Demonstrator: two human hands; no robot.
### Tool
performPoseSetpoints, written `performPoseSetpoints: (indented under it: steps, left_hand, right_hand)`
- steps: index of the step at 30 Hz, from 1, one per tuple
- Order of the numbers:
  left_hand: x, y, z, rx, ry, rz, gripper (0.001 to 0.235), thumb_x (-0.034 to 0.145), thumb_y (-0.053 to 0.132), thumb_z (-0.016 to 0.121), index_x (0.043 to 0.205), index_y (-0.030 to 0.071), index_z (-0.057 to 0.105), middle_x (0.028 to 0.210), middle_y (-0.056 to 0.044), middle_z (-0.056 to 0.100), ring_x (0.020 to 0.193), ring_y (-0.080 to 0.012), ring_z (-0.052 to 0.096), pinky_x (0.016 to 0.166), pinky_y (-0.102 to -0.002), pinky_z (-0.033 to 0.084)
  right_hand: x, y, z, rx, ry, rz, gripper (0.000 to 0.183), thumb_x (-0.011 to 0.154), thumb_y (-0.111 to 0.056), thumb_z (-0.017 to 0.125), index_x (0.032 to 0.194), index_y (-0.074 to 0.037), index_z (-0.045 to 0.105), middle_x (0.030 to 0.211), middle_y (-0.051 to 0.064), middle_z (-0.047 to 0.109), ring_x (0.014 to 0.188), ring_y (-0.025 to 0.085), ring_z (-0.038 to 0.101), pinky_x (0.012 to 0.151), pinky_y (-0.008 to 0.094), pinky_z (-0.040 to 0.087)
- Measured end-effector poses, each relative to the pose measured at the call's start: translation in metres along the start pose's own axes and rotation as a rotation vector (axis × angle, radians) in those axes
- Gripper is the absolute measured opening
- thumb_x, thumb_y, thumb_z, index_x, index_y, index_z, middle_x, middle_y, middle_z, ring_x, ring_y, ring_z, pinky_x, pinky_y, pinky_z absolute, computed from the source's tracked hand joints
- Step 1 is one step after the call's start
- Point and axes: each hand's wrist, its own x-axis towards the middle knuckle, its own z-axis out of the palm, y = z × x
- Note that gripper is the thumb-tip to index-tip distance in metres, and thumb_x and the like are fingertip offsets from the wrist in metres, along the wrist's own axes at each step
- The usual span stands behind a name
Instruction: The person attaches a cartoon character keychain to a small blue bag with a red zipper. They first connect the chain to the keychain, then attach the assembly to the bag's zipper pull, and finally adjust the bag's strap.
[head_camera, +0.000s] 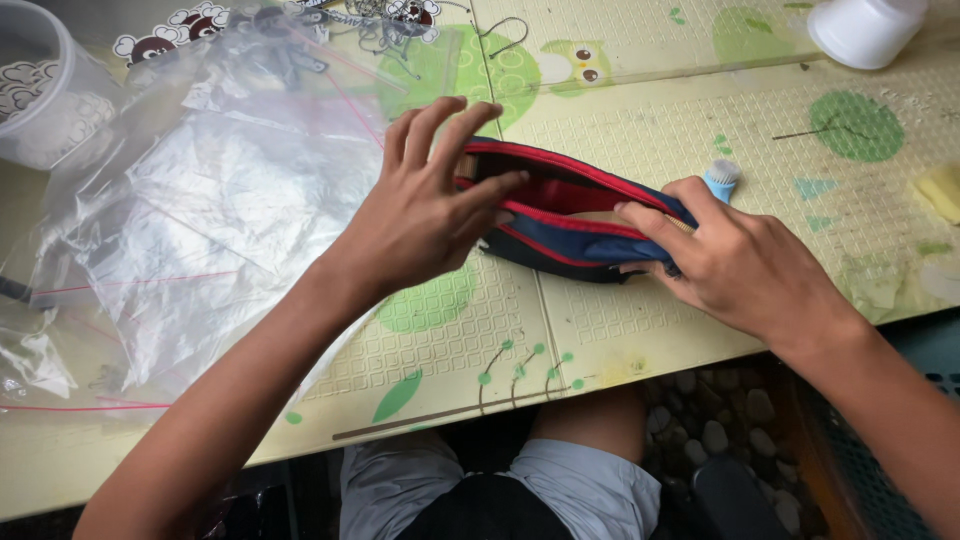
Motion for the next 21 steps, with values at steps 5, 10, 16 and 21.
performPoseSetpoints:
  steps: [5,10,16,21]
  left_hand:
    - [0.017,0.036,0.009,0.02,0.075,0.178,0.048,0.103,0.054,0.062,0.125,0.011,0.067,0.123,-0.011,0.063,0.119,-0.0348,0.056,0.101,-0.056,0.036]
    - [0.03,0.068,0.042,-0.08,0.158,0.097,0.016,0.104,0.025,0.064,0.107,0.011,0.069,0.097,-0.005,0.061,0.092,-0.0288,0.054,0.079,-0.045,0.036]
    - [0.037,0.073,0.051,-0.099,0.025,0.107,0.038,0.078,-0.002,0.065,0.114,0.011,0.061,0.104,-0.007,0.057,0.089,-0.0292,0.05,0.07,-0.042,0.037]
    - [0.034,0.077,0.049,-0.119,-0.02,0.251,0.026,0.087,-0.003,0.062,0.108,0.011,0.054,0.103,-0.006,0.059,0.091,-0.0273,0.055,0.077,-0.04,0.039]
  right_hand:
    - [0.004,0.0,0.007,-0.146,0.104,-0.01,0.059,0.082,-0.045,0.082,0.125,-0.018,0.052,0.117,-0.001,0.059,0.067,0.01,0.065,0.044,0.028,0.053]
    - [0.004,0.004,0.01,-0.093,0.282,-0.033,0.028,0.097,-0.038,0.062,0.114,-0.015,0.061,0.122,0.003,0.072,0.072,0.013,0.069,0.048,0.027,0.047]
    - [0.003,0.003,0.007,0.044,0.446,-0.04,0.02,0.097,-0.011,0.06,0.113,-0.01,0.072,0.136,0.015,0.073,0.077,0.021,0.073,0.051,0.029,0.044]
    - [-0.01,0.004,0.032,0.129,0.427,0.023,0.053,0.07,0.0,0.064,0.118,-0.019,0.074,0.132,0.008,0.075,0.089,0.023,0.076,0.063,0.032,0.05]
